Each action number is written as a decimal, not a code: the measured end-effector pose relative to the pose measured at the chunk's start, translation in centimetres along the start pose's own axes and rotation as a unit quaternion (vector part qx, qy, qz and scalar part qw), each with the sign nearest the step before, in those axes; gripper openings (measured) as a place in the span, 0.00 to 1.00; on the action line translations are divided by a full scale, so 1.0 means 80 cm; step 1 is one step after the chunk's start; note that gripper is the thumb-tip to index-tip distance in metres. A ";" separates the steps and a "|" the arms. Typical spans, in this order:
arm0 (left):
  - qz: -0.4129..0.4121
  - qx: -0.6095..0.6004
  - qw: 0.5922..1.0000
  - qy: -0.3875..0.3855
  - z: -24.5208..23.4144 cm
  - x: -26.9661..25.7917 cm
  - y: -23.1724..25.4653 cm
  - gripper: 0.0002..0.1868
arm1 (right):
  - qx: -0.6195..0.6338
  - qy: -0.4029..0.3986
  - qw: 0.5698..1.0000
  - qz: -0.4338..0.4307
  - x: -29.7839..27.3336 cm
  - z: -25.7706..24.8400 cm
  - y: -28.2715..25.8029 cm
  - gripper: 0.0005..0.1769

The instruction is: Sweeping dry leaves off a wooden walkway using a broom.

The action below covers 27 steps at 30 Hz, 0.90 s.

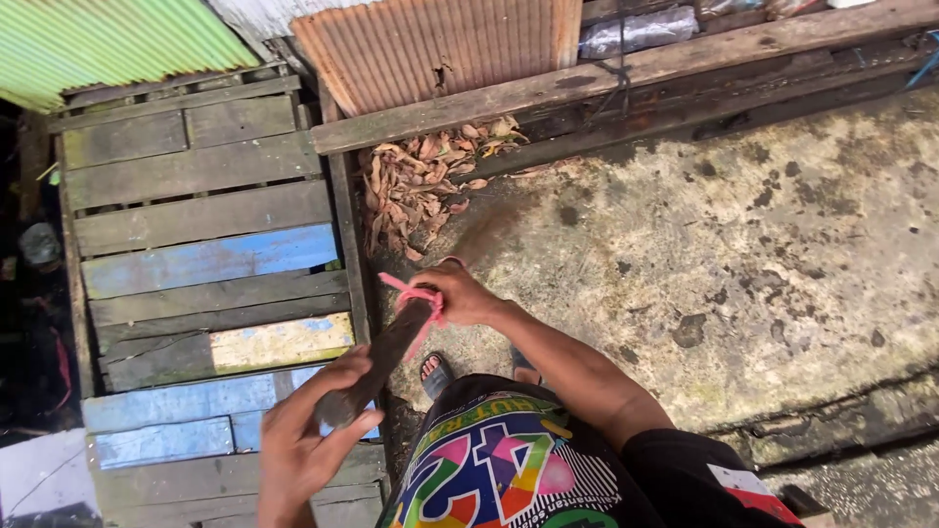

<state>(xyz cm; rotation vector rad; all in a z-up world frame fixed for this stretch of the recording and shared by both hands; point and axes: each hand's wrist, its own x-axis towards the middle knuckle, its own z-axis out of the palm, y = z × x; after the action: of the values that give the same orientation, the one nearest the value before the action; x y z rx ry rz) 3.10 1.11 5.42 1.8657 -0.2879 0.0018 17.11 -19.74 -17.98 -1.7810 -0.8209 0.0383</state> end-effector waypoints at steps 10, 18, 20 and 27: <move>0.098 -0.203 0.971 -0.079 -0.172 -0.132 -0.039 0.20 | -0.116 -0.109 0.987 -0.020 0.024 -0.045 -0.115 0.33; 0.058 -0.221 0.973 0.017 0.064 0.025 -0.098 0.25 | -0.214 -0.051 0.971 0.093 -0.056 -0.172 -0.005 0.21; 0.044 -0.192 0.980 0.000 0.123 0.055 -0.110 0.24 | -0.234 -0.068 0.959 0.144 -0.071 -0.198 0.037 0.23; 0.054 -0.050 0.997 -0.015 0.197 0.074 -0.092 0.27 | -0.167 -0.119 0.935 0.288 -0.069 -0.184 0.109 0.38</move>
<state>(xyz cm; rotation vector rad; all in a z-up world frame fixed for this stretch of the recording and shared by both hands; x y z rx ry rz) 8.04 -12.78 -5.51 1.7501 -0.4028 0.0336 23.40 -36.13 -21.79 -2.3251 -0.4573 0.5372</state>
